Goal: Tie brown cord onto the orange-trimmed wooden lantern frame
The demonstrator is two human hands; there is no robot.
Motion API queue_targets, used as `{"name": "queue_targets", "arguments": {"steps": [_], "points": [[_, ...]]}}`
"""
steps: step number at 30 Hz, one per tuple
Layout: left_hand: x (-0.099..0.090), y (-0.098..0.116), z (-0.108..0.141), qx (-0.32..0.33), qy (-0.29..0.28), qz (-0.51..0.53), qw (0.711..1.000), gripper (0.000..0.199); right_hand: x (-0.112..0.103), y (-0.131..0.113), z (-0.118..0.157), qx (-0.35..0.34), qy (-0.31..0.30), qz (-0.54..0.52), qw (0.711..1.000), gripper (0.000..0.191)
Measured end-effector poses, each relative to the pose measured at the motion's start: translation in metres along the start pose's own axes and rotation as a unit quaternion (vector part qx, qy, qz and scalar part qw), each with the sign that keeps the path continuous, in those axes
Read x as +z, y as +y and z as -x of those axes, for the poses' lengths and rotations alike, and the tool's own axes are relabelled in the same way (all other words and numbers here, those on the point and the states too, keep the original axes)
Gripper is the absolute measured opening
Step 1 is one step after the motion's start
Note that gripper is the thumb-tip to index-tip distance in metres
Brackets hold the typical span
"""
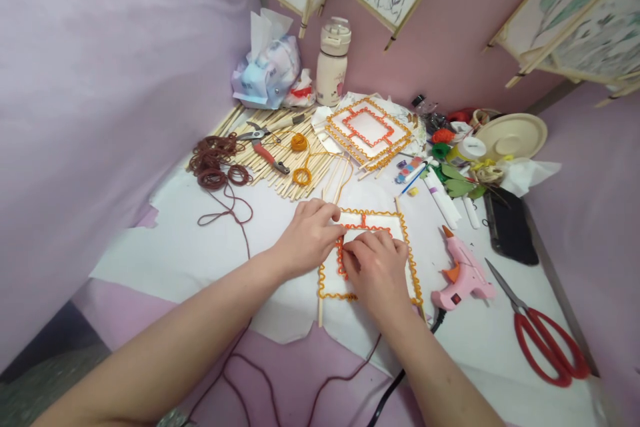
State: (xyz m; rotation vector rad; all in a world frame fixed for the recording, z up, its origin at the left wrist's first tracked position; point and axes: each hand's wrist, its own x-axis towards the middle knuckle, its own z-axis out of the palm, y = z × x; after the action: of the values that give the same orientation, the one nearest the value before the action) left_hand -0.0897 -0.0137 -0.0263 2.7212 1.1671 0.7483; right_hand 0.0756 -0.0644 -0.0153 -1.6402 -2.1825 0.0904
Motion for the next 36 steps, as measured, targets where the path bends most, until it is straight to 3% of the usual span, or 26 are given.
{"name": "queue_targets", "arguments": {"steps": [8, 18, 36], "points": [[-0.0050, 0.0000, -0.0035, -0.057, 0.062, 0.031, 0.996, 0.027, 0.0007, 0.0002, -0.0014, 0.009, -0.002, -0.008, 1.000, 0.012], [-0.0014, -0.0005, -0.0009, 0.013, -0.004, 0.016, 1.000, 0.022, 0.0013, 0.0006, -0.0018, 0.014, -0.011, -0.007, 1.000, 0.012], [-0.0017, 0.0014, -0.0029, -0.010, 0.016, 0.001, 1.000, 0.023, 0.0062, 0.0017, -0.0009, 0.028, 0.001, -0.002, 1.000, 0.011]]}}
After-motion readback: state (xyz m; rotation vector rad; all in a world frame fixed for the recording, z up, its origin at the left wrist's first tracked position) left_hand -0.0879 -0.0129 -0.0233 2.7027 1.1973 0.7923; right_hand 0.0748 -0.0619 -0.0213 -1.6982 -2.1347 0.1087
